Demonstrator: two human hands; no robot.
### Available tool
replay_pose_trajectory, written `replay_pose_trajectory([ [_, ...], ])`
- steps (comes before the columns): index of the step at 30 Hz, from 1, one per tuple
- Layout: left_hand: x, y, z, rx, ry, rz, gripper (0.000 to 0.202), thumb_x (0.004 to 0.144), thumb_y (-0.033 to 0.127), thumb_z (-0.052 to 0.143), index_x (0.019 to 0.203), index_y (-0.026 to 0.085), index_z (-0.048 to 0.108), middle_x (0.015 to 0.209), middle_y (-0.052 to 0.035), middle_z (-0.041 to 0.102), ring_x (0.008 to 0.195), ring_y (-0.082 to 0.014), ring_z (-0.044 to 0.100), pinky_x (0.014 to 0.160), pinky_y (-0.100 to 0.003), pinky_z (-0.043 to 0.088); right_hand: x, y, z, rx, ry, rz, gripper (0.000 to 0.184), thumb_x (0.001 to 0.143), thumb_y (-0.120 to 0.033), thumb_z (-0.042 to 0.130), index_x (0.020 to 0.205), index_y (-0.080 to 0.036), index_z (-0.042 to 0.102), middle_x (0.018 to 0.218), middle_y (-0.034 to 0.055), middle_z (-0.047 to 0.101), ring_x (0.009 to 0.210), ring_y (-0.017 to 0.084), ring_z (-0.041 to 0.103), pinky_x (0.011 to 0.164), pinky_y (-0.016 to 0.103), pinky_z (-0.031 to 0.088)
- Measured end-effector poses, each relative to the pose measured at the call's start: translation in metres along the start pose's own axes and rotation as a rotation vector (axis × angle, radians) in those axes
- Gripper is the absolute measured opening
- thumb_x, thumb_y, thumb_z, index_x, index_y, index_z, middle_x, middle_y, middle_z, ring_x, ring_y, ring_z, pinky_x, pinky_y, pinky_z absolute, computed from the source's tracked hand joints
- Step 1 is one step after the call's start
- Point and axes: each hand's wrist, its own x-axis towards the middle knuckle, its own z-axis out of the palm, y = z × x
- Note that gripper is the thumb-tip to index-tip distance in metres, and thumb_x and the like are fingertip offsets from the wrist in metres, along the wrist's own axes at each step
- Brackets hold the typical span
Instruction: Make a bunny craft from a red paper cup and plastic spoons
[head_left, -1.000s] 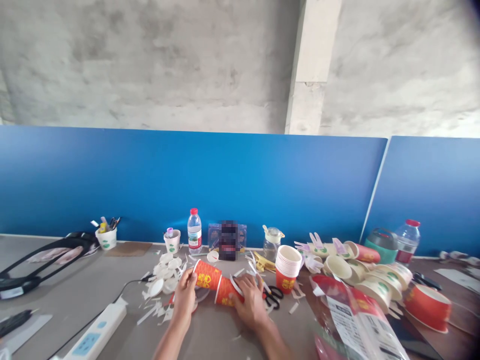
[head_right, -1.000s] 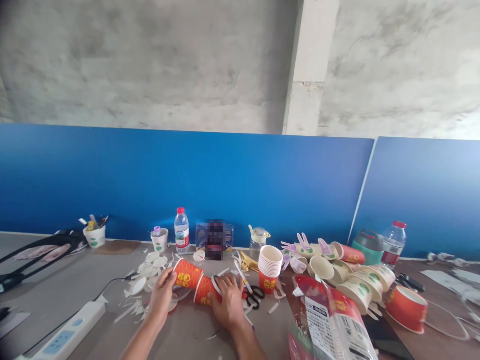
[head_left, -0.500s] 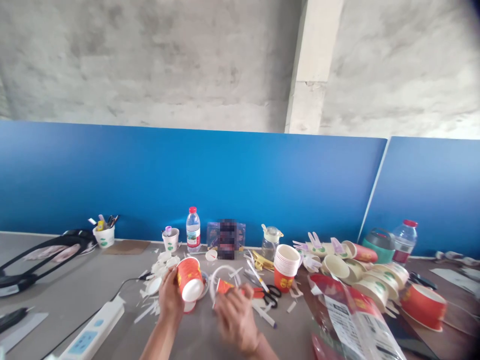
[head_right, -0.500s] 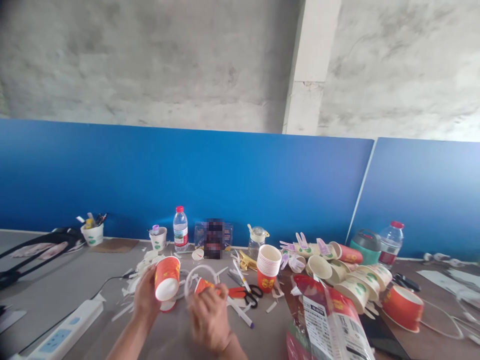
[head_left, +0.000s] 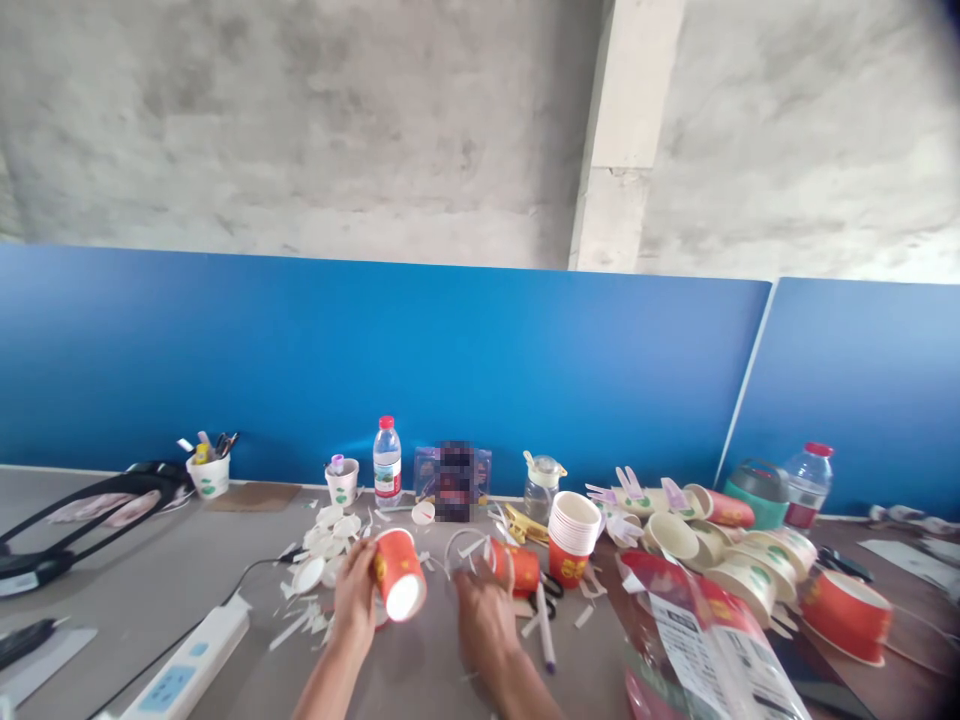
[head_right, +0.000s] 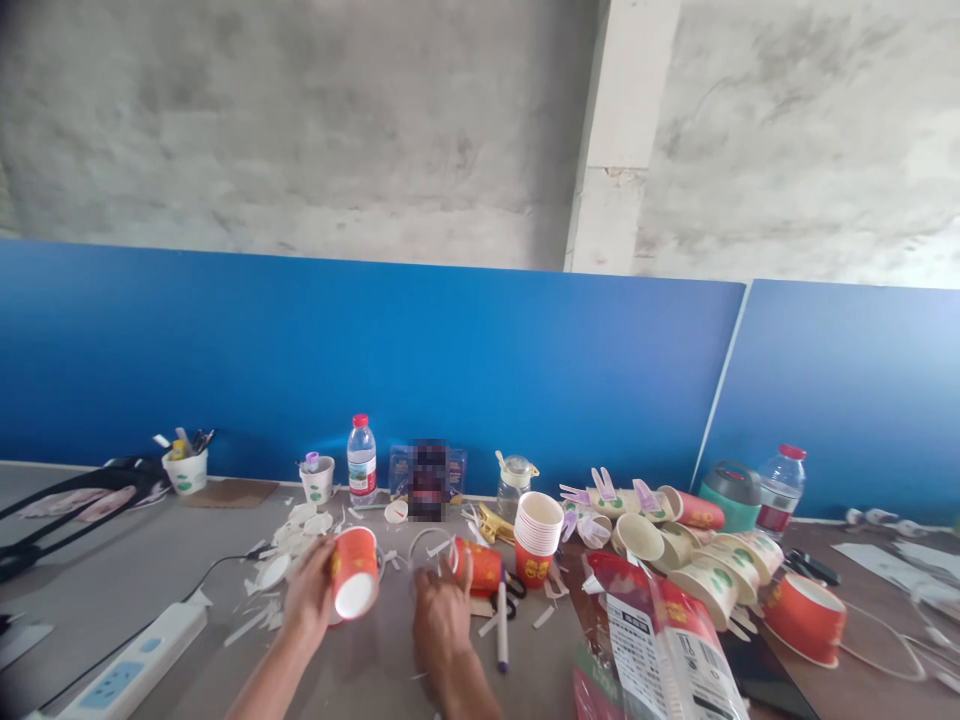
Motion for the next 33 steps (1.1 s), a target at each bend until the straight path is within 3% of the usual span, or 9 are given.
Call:
replay_pose_trajectory([
  [2, -0.013, -0.002, 0.004, 0.094, -0.171, -0.043, 0.021, 0.053, 0.032, 0.080, 0.063, 0.017, 0.068, 0.061, -0.0009, 0.068, 0.057, -0.0191, 0.060, 0.055, -0.029, 0.045, 0.006, 0.013, -0.009, 0.007, 0.072, 0.054, 0.038, 0.082, 0.001, 0.045, 0.087, -0.027, 0.071, 0.071, 0.0038, 0.076, 0.093, 0.027, 0.073, 0.105, 0.052, 0.038],
  [6, -0.030, -0.002, 0.006, 0.587, -0.737, 0.013, 0.015, 0.070, 0.034, 0.063, 0.067, 0.021, 0.071, 0.073, -0.0017, 0.074, 0.077, -0.0232, 0.066, 0.072, -0.031, 0.049, 0.012, 0.022, -0.022, 0.095, 0.163, 0.075, 0.031, 0.096, -0.012, 0.044, 0.102, -0.027, 0.070, 0.092, 0.0055, 0.079, 0.090, 0.026, 0.072, 0.103, 0.051, 0.040],
  [7, -0.031, -0.002, 0.007, 0.681, -0.830, 0.036, 0.018, 0.073, 0.032, 0.057, 0.070, 0.022, 0.072, 0.077, -0.0020, 0.075, 0.080, -0.0235, 0.066, 0.076, -0.031, 0.049, 0.012, 0.020, -0.023, 0.110, 0.167, 0.069, 0.028, 0.096, -0.013, 0.045, 0.103, -0.026, 0.069, 0.092, 0.0054, 0.078, 0.087, 0.025, 0.071, 0.101, 0.051, 0.041],
  [9, -0.032, -0.003, 0.007, 0.759, -0.908, 0.061, 0.023, 0.073, 0.027, 0.051, 0.076, 0.021, 0.073, 0.084, -0.0038, 0.077, 0.086, -0.0243, 0.068, 0.081, -0.032, 0.049, 0.011, 0.016, -0.024, 0.132, 0.163, 0.047, 0.025, 0.096, -0.014, 0.047, 0.102, -0.026, 0.069, 0.087, 0.0042, 0.077, 0.082, 0.025, 0.070, 0.099, 0.050, 0.041],
  [17, -0.028, -0.008, 0.005, 0.715, -0.911, 0.061, 0.028, 0.071, 0.024, 0.050, 0.082, 0.021, 0.075, 0.092, -0.0052, 0.079, 0.093, -0.0258, 0.070, 0.088, -0.034, 0.050, 0.009, 0.001, -0.024, 0.231, 0.156, 0.007, 0.023, 0.096, -0.015, 0.047, 0.096, -0.025, 0.068, 0.077, 0.0010, 0.073, 0.073, 0.021, 0.068, 0.091, 0.044, 0.044],
  [24, -0.034, -0.008, 0.007, 0.500, -0.737, 0.060, 0.020, 0.076, 0.037, 0.064, 0.083, 0.022, 0.075, 0.086, -0.0060, 0.077, 0.088, -0.0279, 0.070, 0.083, -0.038, 0.054, 0.010, -0.002, -0.023, 0.278, 0.142, 0.059, 0.024, 0.099, -0.020, 0.045, 0.095, -0.024, 0.069, 0.081, 0.0030, 0.075, 0.075, 0.021, 0.070, 0.089, 0.042, 0.046],
  [28, -0.035, -0.008, 0.006, 0.440, -0.618, 0.164, 0.026, 0.081, 0.040, 0.065, 0.098, 0.021, 0.073, 0.098, -0.0082, 0.076, 0.097, -0.0269, 0.070, 0.090, -0.039, 0.055, 0.010, -0.005, -0.024, 0.310, 0.138, 0.070, 0.025, 0.099, -0.019, 0.045, 0.094, -0.024, 0.069, 0.078, 0.0012, 0.074, 0.073, 0.020, 0.070, 0.089, 0.041, 0.045],
  [33, -0.043, -0.008, 0.008, 0.500, -0.611, 0.399, 0.028, 0.087, 0.035, 0.060, 0.108, 0.022, 0.073, 0.108, -0.0101, 0.073, 0.106, -0.0265, 0.069, 0.098, -0.042, 0.054, 0.009, -0.009, -0.024, 0.333, 0.117, 0.069, 0.024, 0.099, -0.018, 0.044, 0.094, -0.024, 0.067, 0.078, -0.0003, 0.073, 0.073, 0.019, 0.068, 0.088, 0.040, 0.043],
])
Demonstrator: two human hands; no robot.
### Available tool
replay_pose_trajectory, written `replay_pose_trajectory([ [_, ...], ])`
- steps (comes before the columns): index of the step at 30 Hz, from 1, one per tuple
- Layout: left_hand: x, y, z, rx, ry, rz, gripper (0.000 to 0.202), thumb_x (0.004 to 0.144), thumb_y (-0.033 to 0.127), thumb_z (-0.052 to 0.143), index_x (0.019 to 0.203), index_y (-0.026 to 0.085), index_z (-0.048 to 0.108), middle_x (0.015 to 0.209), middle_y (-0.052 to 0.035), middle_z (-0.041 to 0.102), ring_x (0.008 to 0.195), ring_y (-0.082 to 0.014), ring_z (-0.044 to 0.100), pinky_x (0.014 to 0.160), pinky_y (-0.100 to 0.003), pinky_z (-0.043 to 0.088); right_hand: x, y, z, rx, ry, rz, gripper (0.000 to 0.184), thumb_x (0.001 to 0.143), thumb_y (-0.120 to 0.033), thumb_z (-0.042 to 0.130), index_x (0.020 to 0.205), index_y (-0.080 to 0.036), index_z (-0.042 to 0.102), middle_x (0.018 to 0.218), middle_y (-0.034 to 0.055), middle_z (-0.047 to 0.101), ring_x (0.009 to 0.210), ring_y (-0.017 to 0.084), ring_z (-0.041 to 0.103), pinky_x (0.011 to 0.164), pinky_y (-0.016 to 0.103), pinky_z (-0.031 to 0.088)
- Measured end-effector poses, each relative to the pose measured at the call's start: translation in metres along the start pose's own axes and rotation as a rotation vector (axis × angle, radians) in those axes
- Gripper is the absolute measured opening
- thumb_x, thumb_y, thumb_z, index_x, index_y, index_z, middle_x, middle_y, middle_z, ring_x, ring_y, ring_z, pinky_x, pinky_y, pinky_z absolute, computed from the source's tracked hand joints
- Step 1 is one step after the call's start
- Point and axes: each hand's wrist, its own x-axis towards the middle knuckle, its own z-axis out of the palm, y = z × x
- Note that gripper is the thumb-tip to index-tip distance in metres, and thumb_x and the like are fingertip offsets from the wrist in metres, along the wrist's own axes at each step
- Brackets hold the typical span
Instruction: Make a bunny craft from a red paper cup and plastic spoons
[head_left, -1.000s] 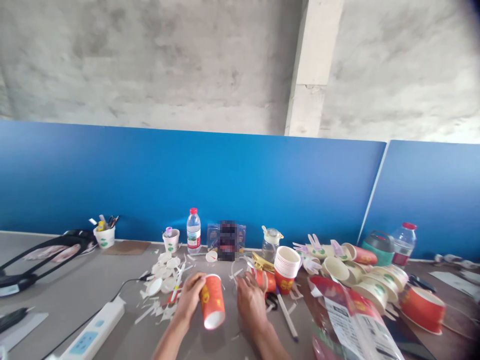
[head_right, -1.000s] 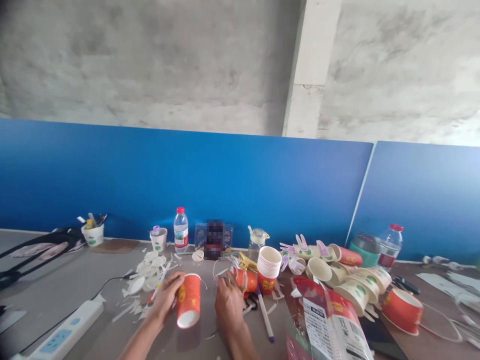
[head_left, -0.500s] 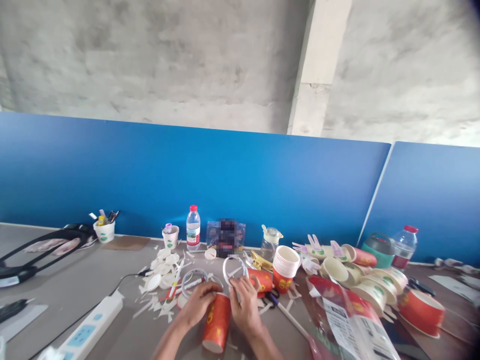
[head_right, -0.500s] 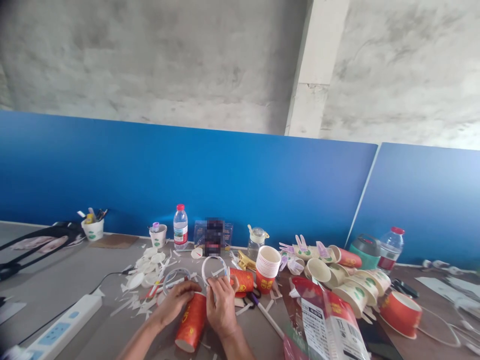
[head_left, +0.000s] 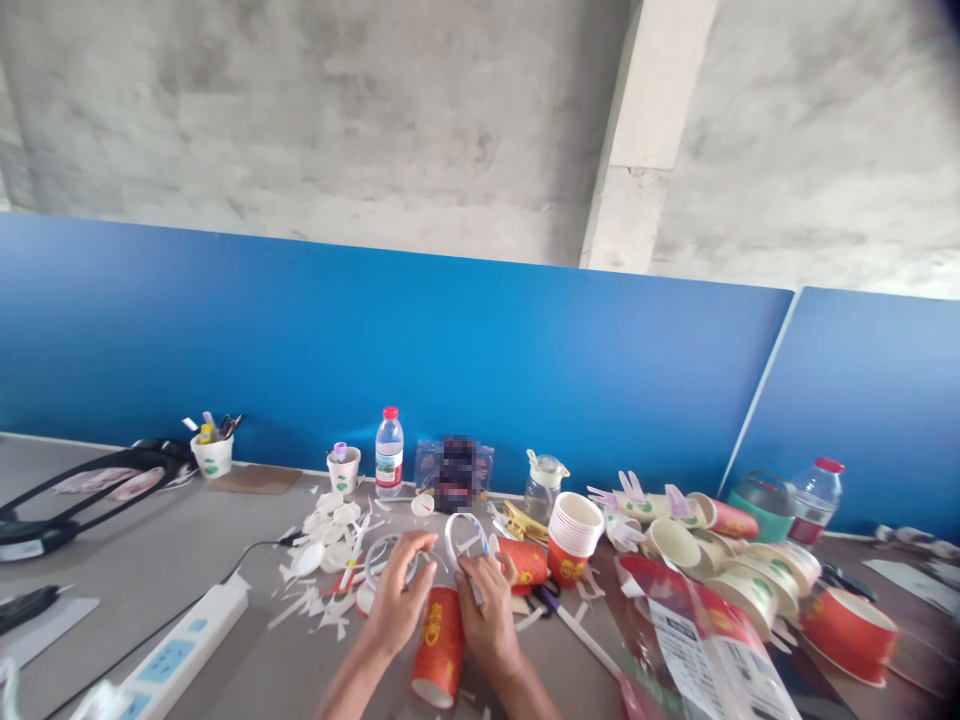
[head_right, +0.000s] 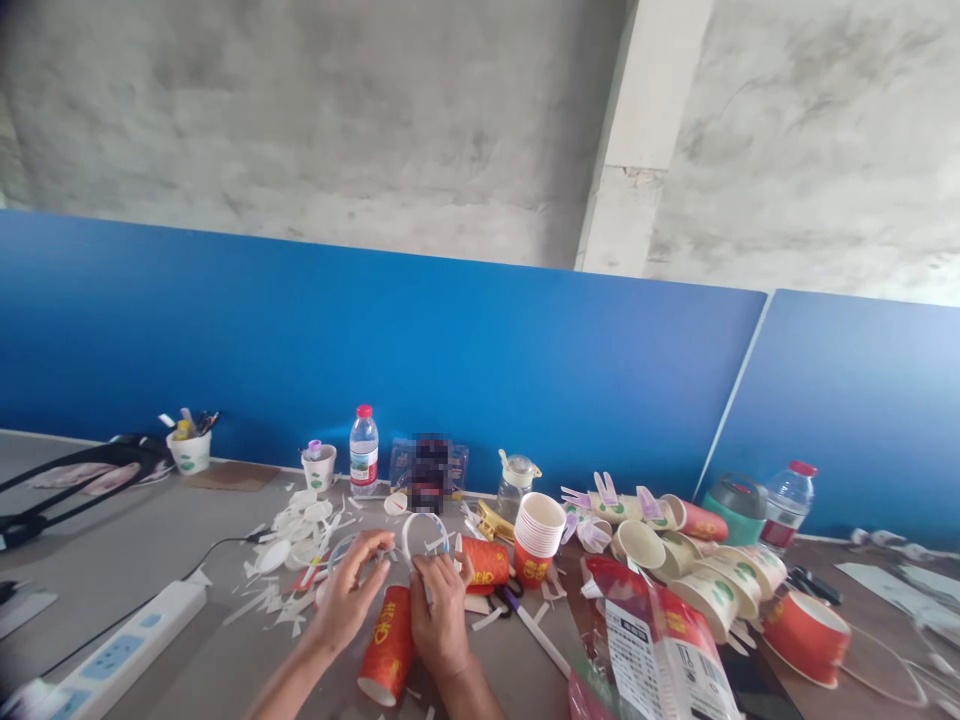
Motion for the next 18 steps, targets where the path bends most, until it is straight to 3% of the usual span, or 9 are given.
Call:
replay_pose_trajectory([
  [4, -0.005, 0.000, 0.008, 0.097, -0.024, 0.116, 0.034, 0.089, 0.025, 0.056, 0.119, 0.025, 0.073, 0.118, -0.0113, 0.072, 0.114, -0.0268, 0.067, 0.102, -0.044, 0.053, -0.002, 0.001, 0.003, -0.003, -0.003, -0.011, 0.025, 0.099, -0.017, 0.044, 0.096, -0.025, 0.068, 0.079, -0.0007, 0.073, 0.074, 0.019, 0.068, 0.087, 0.039, 0.043],
  [11, -0.015, -0.018, 0.017, 0.282, -0.044, 0.223, 0.050, 0.090, 0.015, 0.048, 0.135, 0.030, 0.064, 0.130, -0.0118, 0.069, 0.125, -0.0275, 0.062, 0.107, -0.048, 0.052, -0.004, 0.005, 0.008, -0.051, 0.064, -0.011, 0.025, 0.098, -0.017, 0.043, 0.098, -0.025, 0.068, 0.082, 0.0008, 0.076, 0.071, 0.020, 0.068, 0.086, 0.039, 0.044],
  [18, -0.015, -0.015, 0.016, 0.328, 0.019, 0.241, 0.032, 0.091, 0.019, 0.050, 0.111, 0.027, 0.073, 0.122, -0.0133, 0.069, 0.119, -0.0280, 0.065, 0.102, -0.048, 0.055, -0.001, 0.003, 0.004, -0.076, 0.082, 0.016, 0.023, 0.091, -0.012, 0.048, 0.097, -0.026, 0.065, 0.082, -0.0014, 0.076, 0.070, 0.020, 0.068, 0.086, 0.038, 0.043],
])
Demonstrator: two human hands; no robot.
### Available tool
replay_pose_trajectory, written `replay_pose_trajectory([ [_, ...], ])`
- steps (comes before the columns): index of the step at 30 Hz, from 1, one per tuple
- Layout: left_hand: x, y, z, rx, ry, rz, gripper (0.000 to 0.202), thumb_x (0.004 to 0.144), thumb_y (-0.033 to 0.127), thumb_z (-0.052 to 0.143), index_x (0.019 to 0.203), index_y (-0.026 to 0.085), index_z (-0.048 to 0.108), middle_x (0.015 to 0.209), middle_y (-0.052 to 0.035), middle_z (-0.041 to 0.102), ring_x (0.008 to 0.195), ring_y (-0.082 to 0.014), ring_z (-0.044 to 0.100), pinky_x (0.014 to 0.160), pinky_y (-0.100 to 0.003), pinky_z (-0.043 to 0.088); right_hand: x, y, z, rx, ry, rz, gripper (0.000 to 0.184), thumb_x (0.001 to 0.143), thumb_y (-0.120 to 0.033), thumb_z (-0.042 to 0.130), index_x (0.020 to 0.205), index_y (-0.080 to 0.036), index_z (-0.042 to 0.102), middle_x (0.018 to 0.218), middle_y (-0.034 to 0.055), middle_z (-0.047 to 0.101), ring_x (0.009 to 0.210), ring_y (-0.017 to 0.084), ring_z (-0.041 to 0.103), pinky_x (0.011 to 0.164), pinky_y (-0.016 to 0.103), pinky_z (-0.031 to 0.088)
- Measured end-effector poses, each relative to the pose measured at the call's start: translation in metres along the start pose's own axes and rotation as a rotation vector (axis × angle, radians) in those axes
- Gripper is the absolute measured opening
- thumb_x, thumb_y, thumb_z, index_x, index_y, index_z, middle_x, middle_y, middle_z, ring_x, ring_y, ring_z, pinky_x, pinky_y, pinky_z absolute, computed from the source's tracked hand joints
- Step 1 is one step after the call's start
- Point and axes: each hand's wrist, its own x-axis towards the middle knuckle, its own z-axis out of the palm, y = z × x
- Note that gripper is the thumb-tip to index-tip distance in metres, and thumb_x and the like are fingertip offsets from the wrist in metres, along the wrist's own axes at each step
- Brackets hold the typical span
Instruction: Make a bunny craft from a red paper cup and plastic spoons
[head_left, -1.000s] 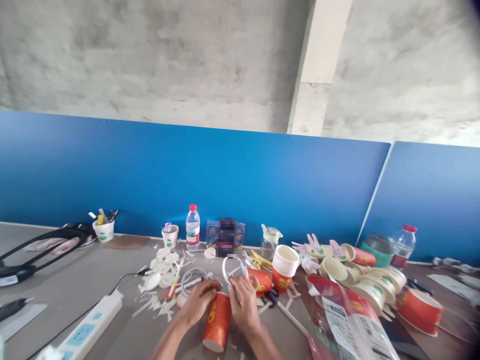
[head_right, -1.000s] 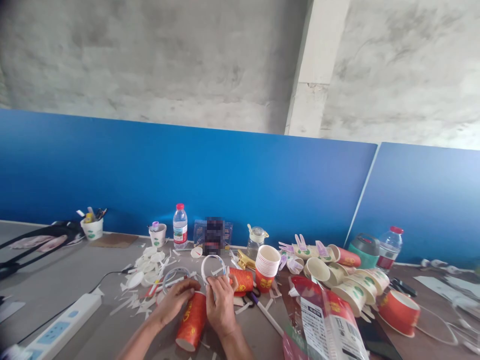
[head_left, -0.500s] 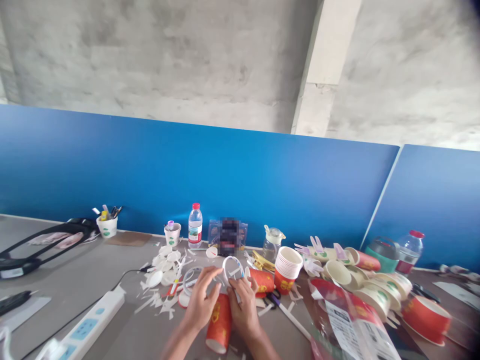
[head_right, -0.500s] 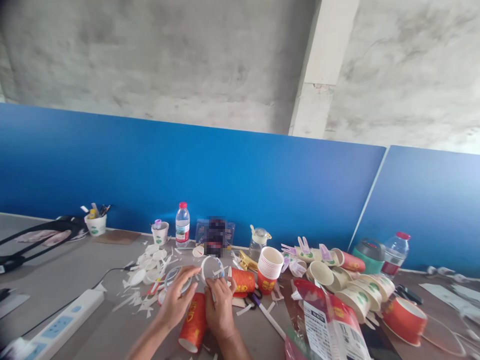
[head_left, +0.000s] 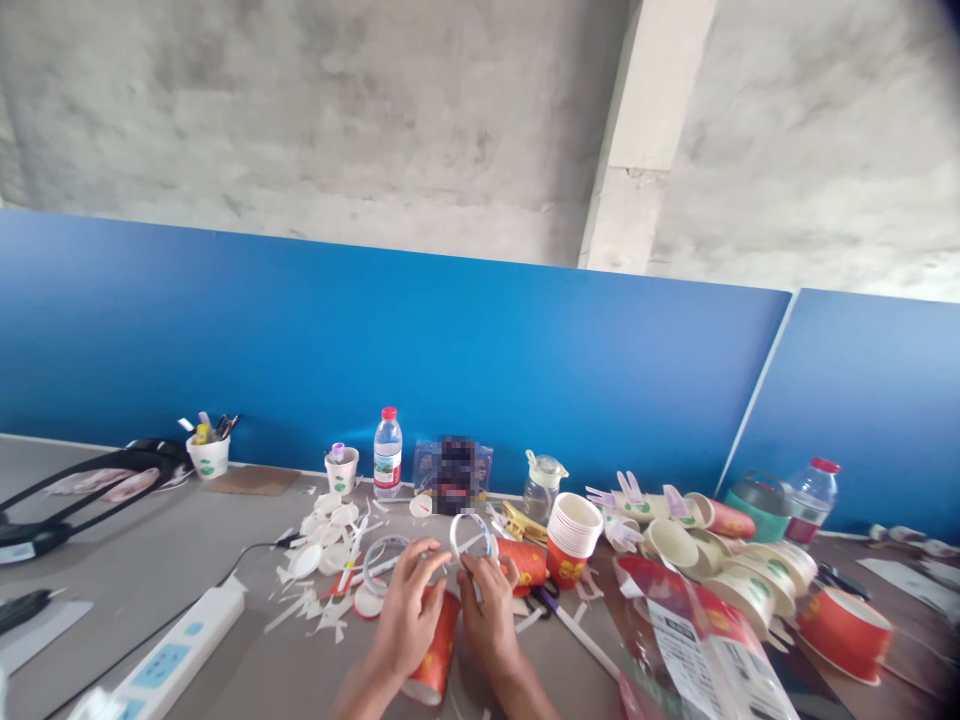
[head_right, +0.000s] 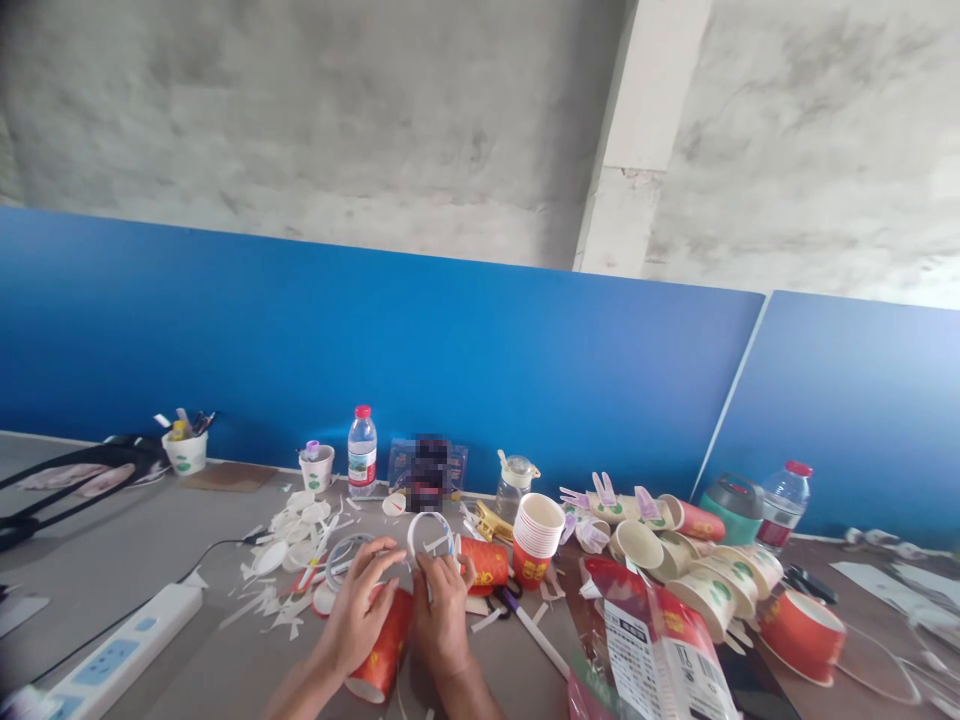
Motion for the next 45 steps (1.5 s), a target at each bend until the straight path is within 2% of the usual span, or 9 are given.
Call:
replay_pose_trajectory([
  [3, 0.004, 0.005, -0.003, -0.021, 0.022, -0.036, 0.019, 0.089, 0.022, 0.054, 0.094, 0.025, 0.072, 0.116, -0.0134, 0.070, 0.114, -0.0289, 0.067, 0.099, -0.048, 0.056, 0.002, -0.002, -0.002, 0.001, -0.020, -0.021, 0.023, 0.090, -0.010, 0.048, 0.095, -0.026, 0.065, 0.073, -0.0036, 0.072, 0.066, 0.018, 0.065, 0.082, 0.036, 0.041],
  [6, 0.009, 0.010, -0.006, -0.060, 0.033, -0.074, 0.017, 0.089, 0.027, 0.055, 0.082, 0.024, 0.069, 0.110, -0.0131, 0.070, 0.109, -0.0293, 0.069, 0.095, -0.047, 0.057, 0.003, -0.004, -0.004, -0.010, -0.044, -0.052, 0.024, 0.090, -0.009, 0.048, 0.094, -0.025, 0.065, 0.068, -0.0040, 0.068, 0.063, 0.018, 0.063, 0.076, 0.034, 0.038],
  [14, 0.021, 0.024, -0.019, -0.212, -0.010, -0.179, 0.024, 0.088, 0.041, 0.056, 0.074, 0.024, 0.064, 0.092, -0.0096, 0.073, 0.093, -0.0281, 0.069, 0.087, -0.042, 0.055, 0.010, -0.010, -0.018, 0.033, -0.160, -0.099, 0.025, 0.086, -0.011, 0.049, 0.100, -0.022, 0.067, 0.079, 0.0009, 0.072, 0.074, 0.022, 0.066, 0.077, 0.036, 0.037],
  [18, 0.022, 0.025, -0.021, -0.225, -0.069, -0.217, 0.021, 0.088, 0.040, 0.055, 0.074, 0.025, 0.061, 0.083, -0.0073, 0.072, 0.082, -0.0266, 0.068, 0.080, -0.039, 0.054, 0.013, -0.010, -0.019, -0.002, -0.121, -0.099, 0.024, 0.087, -0.008, 0.047, 0.090, -0.022, 0.066, 0.073, -0.0002, 0.070, 0.069, 0.021, 0.064, 0.071, 0.034, 0.036],
  [25, 0.012, 0.011, -0.008, -0.260, -0.128, -0.319, 0.019, 0.091, 0.042, 0.049, 0.080, 0.027, 0.054, 0.071, -0.0026, 0.068, 0.067, -0.0238, 0.066, 0.066, -0.034, 0.050, 0.012, -0.008, -0.018, -0.075, -0.198, -0.084, 0.026, 0.091, -0.011, 0.043, 0.080, -0.022, 0.065, 0.069, 0.0001, 0.068, 0.069, 0.020, 0.061, 0.074, 0.034, 0.033],
  [32, 0.014, 0.008, -0.008, -0.299, -0.140, -0.370, 0.023, 0.089, 0.045, 0.050, 0.077, 0.026, 0.054, 0.074, -0.0034, 0.068, 0.073, -0.0248, 0.066, 0.073, -0.036, 0.051, 0.009, -0.007, -0.015, -0.082, -0.214, -0.071, 0.026, 0.090, -0.010, 0.043, 0.079, -0.023, 0.063, 0.067, -0.0003, 0.067, 0.068, 0.019, 0.060, 0.075, 0.033, 0.033],
  [40, 0.009, 0.000, -0.008, -0.265, -0.213, -0.326, 0.013, 0.089, 0.038, 0.050, 0.086, 0.025, 0.053, 0.076, -0.0027, 0.067, 0.074, -0.0237, 0.067, 0.073, -0.035, 0.052, 0.008, -0.006, -0.017, -0.066, -0.307, -0.057, 0.021, 0.065, -0.006, 0.049, 0.077, -0.021, 0.059, 0.068, -0.0007, 0.064, 0.073, 0.020, 0.058, 0.076, 0.033, 0.031],
  [45, 0.010, -0.002, -0.008, -0.240, -0.174, -0.314, 0.019, 0.092, 0.042, 0.045, 0.087, 0.025, 0.052, 0.078, -0.0036, 0.068, 0.076, -0.0232, 0.067, 0.075, -0.037, 0.055, 0.008, -0.007, -0.015, -0.033, -0.326, -0.004, 0.022, 0.069, -0.008, 0.050, 0.082, -0.020, 0.064, 0.072, 0.0014, 0.068, 0.076, 0.022, 0.060, 0.079, 0.035, 0.032],
])
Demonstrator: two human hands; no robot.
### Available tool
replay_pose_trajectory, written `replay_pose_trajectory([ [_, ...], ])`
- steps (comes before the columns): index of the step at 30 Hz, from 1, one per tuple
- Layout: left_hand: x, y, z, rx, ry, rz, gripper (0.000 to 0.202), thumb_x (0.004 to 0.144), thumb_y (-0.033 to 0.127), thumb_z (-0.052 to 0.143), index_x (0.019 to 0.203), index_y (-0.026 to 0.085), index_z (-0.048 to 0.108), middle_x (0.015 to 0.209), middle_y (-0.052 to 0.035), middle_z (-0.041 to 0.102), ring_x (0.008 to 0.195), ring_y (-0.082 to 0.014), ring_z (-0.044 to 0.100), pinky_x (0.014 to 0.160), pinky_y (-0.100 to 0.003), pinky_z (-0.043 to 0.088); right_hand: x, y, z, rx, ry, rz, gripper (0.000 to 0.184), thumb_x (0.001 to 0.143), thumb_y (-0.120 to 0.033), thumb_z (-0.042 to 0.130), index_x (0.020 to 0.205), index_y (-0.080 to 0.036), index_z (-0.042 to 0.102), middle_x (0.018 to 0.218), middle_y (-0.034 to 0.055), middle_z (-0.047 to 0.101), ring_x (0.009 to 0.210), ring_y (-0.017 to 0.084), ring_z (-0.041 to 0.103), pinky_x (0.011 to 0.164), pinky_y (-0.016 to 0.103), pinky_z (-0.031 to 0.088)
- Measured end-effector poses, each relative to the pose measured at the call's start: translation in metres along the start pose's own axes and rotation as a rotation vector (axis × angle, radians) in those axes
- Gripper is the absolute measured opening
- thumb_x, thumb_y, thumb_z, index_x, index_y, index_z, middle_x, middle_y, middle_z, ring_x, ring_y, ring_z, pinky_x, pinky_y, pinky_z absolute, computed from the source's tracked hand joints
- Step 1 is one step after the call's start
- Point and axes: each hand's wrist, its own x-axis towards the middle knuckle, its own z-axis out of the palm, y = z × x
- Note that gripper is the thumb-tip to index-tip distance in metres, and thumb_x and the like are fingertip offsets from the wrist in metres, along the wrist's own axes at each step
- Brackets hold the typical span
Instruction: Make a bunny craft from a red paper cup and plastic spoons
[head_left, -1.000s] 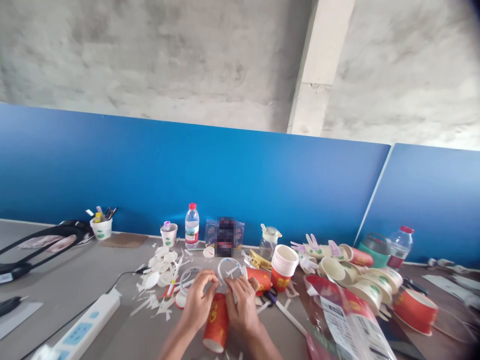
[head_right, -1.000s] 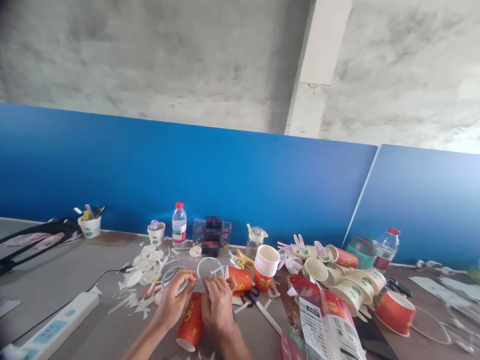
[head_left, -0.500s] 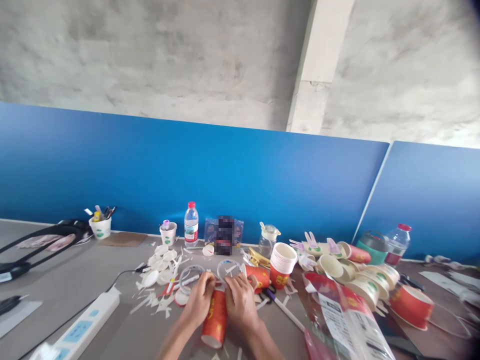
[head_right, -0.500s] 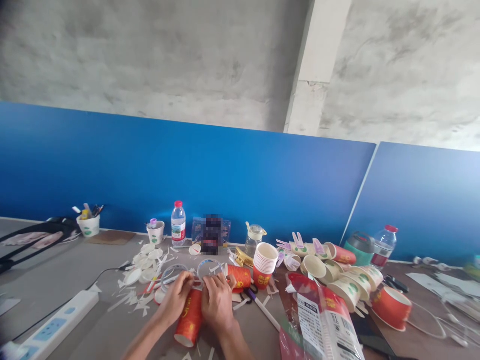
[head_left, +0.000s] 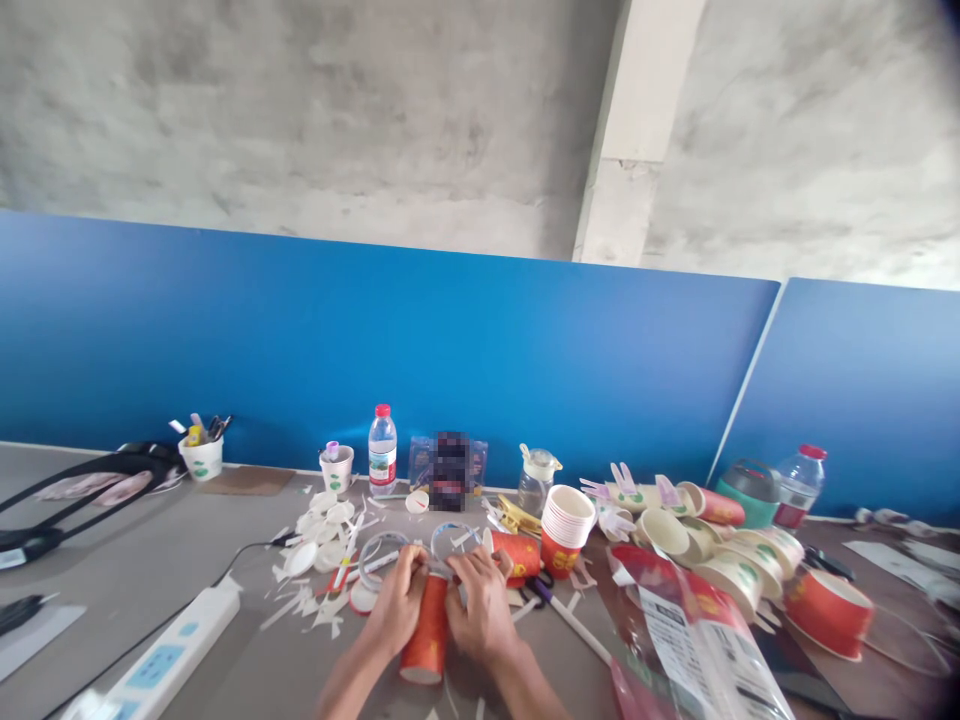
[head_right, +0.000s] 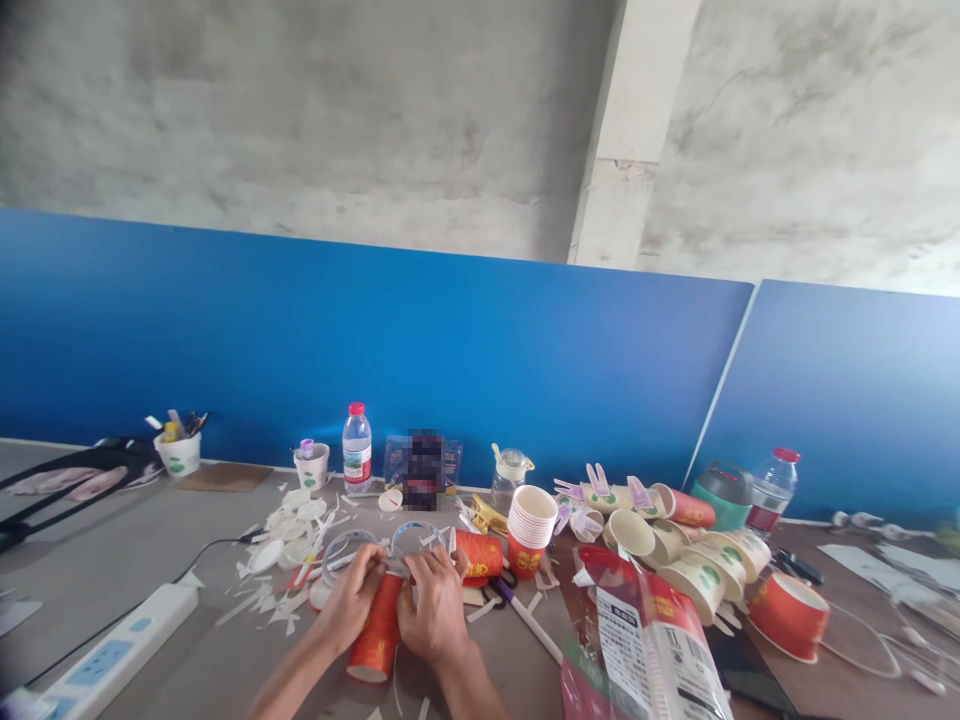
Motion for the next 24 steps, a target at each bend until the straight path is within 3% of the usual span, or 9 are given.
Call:
replay_pose_trajectory([
  [6, 0.000, 0.011, -0.002, 0.024, 0.044, 0.021, 0.028, 0.094, 0.050, 0.042, 0.084, 0.026, 0.052, 0.077, -0.0036, 0.068, 0.074, -0.0237, 0.067, 0.074, -0.037, 0.056, 0.001, 0.003, 0.000, 0.096, 0.008, 0.018, 0.033, 0.078, -0.007, 0.048, 0.100, -0.022, 0.068, 0.090, 0.0040, 0.075, 0.086, 0.026, 0.066, 0.083, 0.038, 0.032],
  [10, 0.000, 0.016, -0.004, 0.066, 0.034, 0.035, 0.033, 0.096, 0.053, 0.039, 0.082, 0.026, 0.051, 0.076, -0.0033, 0.066, 0.072, -0.0228, 0.066, 0.072, -0.035, 0.055, 0.002, 0.005, 0.001, 0.105, 0.032, 0.004, 0.030, 0.089, -0.009, 0.043, 0.097, -0.023, 0.068, 0.089, 0.0034, 0.076, 0.085, 0.025, 0.067, 0.083, 0.038, 0.031],
  [24, 0.000, 0.016, -0.008, 0.283, 0.086, 0.220, 0.026, 0.099, 0.035, 0.035, 0.082, 0.025, 0.051, 0.071, -0.0019, 0.067, 0.063, -0.0199, 0.066, 0.063, -0.031, 0.054, 0.002, 0.011, 0.009, -0.067, 0.152, 0.045, 0.028, 0.095, -0.014, 0.047, 0.078, -0.024, 0.068, 0.069, -0.0003, 0.073, 0.071, 0.021, 0.067, 0.079, 0.035, 0.034],
])
